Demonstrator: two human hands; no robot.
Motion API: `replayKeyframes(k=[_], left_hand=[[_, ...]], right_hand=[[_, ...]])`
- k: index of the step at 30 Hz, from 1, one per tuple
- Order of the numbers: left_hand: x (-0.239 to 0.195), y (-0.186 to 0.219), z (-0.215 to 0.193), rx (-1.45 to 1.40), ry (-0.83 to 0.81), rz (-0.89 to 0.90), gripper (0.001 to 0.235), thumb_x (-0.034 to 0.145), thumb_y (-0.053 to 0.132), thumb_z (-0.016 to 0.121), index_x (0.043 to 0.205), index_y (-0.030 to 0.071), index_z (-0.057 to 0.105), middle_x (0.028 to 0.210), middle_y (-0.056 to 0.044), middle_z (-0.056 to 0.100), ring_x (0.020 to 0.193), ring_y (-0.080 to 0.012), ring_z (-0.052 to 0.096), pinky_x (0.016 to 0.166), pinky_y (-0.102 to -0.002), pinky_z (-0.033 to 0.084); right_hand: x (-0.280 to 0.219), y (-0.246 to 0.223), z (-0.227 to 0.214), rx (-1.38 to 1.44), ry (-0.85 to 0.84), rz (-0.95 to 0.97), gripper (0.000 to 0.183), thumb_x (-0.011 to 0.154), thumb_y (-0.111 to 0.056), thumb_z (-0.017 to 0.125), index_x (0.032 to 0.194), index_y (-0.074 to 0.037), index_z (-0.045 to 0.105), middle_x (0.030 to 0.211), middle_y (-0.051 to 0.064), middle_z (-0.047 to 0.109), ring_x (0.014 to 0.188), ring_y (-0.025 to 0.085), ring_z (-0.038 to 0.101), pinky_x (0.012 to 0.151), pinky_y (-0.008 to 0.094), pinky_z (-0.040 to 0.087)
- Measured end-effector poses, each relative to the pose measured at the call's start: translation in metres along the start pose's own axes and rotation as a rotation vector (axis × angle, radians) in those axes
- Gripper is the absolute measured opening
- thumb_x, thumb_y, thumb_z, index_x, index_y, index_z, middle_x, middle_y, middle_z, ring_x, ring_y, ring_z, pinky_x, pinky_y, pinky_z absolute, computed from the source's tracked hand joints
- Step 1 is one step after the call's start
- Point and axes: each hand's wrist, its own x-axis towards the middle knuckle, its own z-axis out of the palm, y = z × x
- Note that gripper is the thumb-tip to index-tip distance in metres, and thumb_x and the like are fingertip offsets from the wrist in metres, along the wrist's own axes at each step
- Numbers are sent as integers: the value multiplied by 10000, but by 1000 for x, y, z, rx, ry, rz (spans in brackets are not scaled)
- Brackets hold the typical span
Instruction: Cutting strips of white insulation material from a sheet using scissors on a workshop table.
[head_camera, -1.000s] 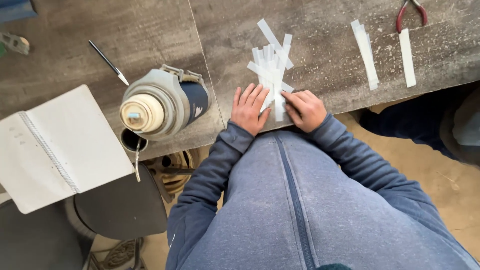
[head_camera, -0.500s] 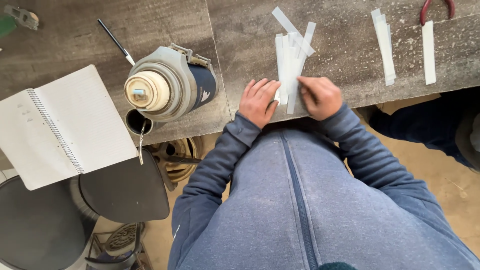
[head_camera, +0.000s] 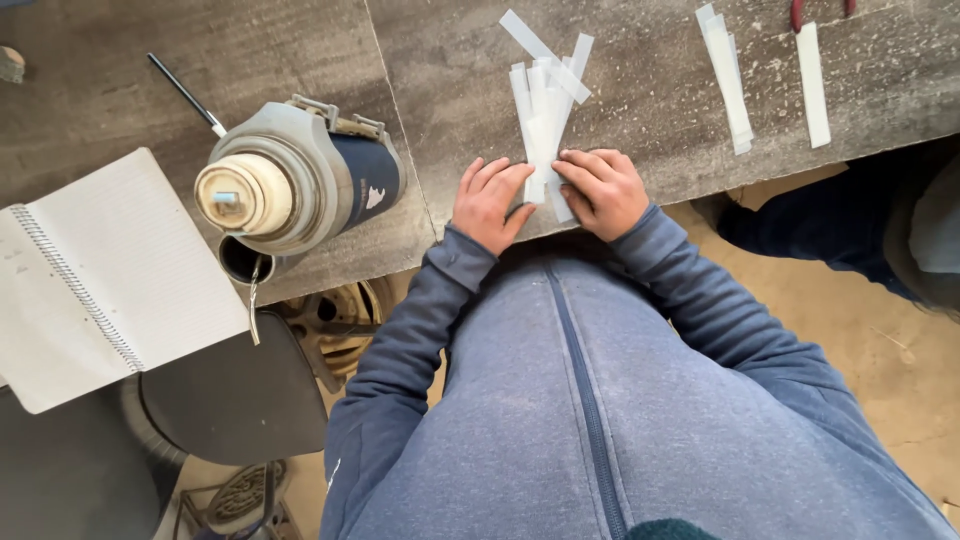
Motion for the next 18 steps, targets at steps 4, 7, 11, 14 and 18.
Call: replayKeyframes(k=[4, 7, 11, 14, 18], left_hand=[[6, -2, -2, 36, -51, 25, 546, 885, 248, 779, 1388, 133, 601, 1346, -39, 648, 1333, -270, 547, 1204, -516, 327], [8, -8, 3, 18, -38, 26, 539, 910, 252, 782, 1404, 148, 592, 1362, -32, 649, 1346, -254, 548, 1218, -494, 341], [16, -1, -1, 15, -36, 26, 566, 912, 343, 779, 1409, 148, 590, 1428, -59, 605, 1376, -263, 513, 1222, -500, 328], [27, 3, 3, 91, -67, 81, 619, 864, 435, 776, 1383, 144, 605, 1476, -103, 549, 1388, -296, 476, 1203, -531, 301], [29, -1, 16, 186, -40, 67, 625, 858, 505, 772, 1364, 171, 623, 1524, -126, 497, 1418, -316, 444, 1217, -540, 282]], right_hand=[[16, -7, 6, -13, 11, 67, 354, 905, -173, 781, 1233, -61, 711, 1145, 131, 681, 1038, 324, 627, 922, 414, 514], [22, 1, 6, -22, -13, 105, 366, 915, -182, 792, 1248, -47, 719, 1102, 138, 672, 990, 327, 618, 886, 412, 509], [27, 27, -4, 5, 15, 171, 382, 964, -168, 757, 1318, -47, 684, 1227, 159, 645, 1117, 331, 603, 981, 424, 503], [38, 45, -8, -143, 40, 139, 417, 959, -178, 769, 1334, -24, 673, 1286, 163, 641, 1159, 344, 578, 1006, 447, 479], [33, 41, -12, -187, 25, 103, 414, 943, -184, 776, 1305, -6, 681, 1268, 159, 646, 1145, 341, 583, 996, 443, 485]])
